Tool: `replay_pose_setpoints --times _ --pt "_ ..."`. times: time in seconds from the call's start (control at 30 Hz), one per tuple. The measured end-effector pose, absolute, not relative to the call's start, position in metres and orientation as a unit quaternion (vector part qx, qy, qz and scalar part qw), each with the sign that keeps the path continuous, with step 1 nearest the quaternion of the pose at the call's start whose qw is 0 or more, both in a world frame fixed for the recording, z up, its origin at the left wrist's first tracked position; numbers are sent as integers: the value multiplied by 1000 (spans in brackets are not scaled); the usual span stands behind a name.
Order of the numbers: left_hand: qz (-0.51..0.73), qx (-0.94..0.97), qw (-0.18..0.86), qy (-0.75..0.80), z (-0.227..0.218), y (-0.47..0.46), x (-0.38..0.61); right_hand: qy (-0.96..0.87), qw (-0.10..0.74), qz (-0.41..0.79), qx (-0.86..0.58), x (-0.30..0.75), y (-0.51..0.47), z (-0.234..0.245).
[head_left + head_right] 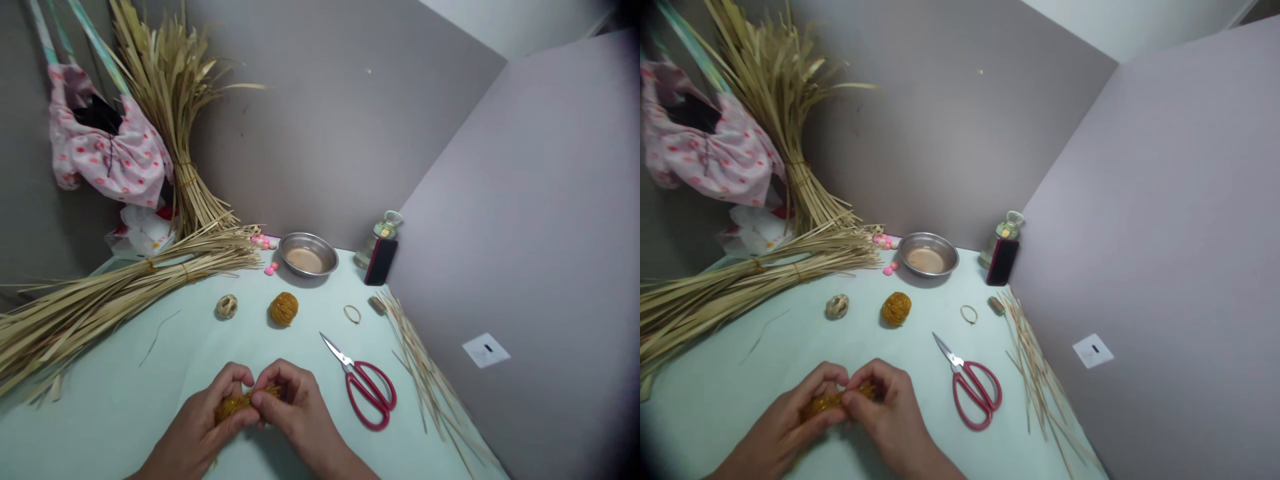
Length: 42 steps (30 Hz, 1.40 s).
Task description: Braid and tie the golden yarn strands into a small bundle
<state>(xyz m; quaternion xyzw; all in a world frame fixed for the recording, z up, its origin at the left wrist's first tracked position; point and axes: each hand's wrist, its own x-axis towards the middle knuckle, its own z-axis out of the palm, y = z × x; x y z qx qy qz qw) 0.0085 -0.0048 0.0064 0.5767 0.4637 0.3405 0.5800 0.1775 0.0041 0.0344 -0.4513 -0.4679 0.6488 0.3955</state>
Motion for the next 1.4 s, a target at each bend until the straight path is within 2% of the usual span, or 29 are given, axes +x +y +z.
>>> replay_pose_setpoints --times 0.27,0.63,1.0,1.4 --pt "390 406 704 433 10 1 9 -485 409 620 -462 182 6 37" --pt "458 357 663 473 21 6 -1 -527 432 555 -476 191 11 32" --pt "474 372 609 516 29 9 -4 -428 444 640 -459 193 20 25" --pt "528 360 567 519 24 14 -20 -403 463 643 -458 196 20 21"
